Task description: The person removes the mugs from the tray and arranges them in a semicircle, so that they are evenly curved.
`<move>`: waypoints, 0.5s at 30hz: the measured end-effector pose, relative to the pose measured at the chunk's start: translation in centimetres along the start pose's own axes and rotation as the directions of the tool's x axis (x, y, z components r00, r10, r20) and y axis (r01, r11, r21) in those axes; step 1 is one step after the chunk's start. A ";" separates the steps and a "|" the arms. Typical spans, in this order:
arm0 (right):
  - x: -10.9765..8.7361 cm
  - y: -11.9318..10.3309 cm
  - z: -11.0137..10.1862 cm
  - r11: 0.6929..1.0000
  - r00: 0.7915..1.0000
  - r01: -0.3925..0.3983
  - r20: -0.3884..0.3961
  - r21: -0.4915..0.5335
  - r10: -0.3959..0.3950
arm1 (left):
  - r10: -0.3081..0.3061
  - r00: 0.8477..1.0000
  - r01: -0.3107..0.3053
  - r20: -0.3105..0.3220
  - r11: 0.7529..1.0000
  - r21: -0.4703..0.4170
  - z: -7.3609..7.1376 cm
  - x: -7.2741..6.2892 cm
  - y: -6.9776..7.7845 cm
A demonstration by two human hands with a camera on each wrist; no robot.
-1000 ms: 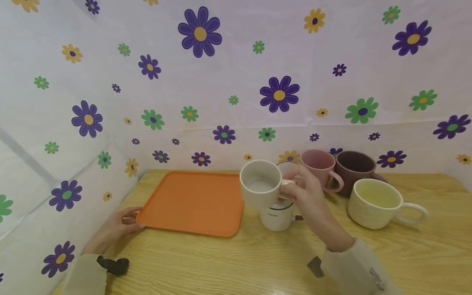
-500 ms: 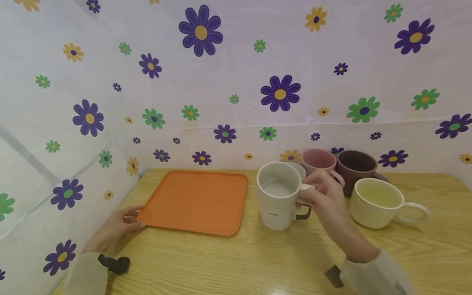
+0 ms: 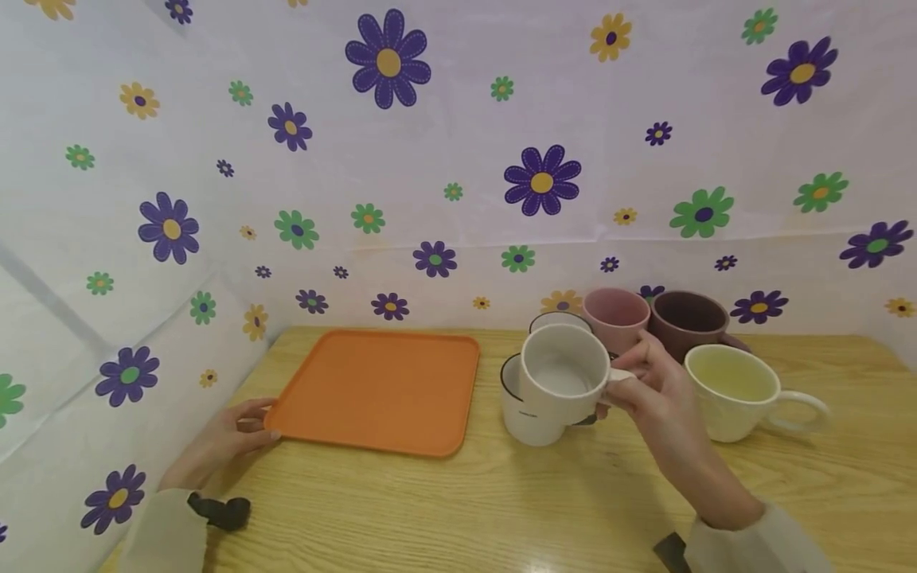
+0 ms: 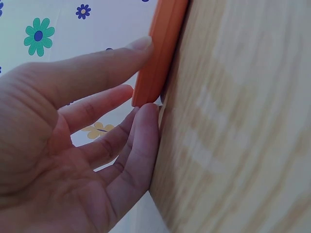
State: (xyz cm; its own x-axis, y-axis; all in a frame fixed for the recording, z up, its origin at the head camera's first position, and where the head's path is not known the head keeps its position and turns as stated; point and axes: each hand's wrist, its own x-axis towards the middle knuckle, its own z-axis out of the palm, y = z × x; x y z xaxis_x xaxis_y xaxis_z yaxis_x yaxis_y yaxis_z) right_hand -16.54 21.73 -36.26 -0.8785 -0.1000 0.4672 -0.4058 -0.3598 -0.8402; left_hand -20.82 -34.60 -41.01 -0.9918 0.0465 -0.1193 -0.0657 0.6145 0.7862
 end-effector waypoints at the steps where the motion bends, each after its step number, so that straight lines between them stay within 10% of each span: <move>1: -0.1 0.0 -0.1 1.000 1.000 0.002 -0.003 0.002 -0.002 | 0.003 1.000 -0.003 0.000 1.000 0.002 0.0 0.0 0.0; 15: -1.7 0.1 -2.5 0.983 0.999 0.030 0.021 0.180 -0.035 | -0.004 1.000 0.004 0.015 1.000 -0.011 -0.1 -0.1 0.4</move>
State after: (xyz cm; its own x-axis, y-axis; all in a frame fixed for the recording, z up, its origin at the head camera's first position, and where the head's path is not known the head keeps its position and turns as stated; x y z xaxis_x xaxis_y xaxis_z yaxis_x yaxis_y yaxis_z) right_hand -15.73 24.14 -37.84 -0.8583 -0.1072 0.5018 -0.3801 -0.5240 -0.7622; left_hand -20.77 -34.45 -40.63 -0.9897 0.0557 -0.1318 -0.0714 0.6061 0.7922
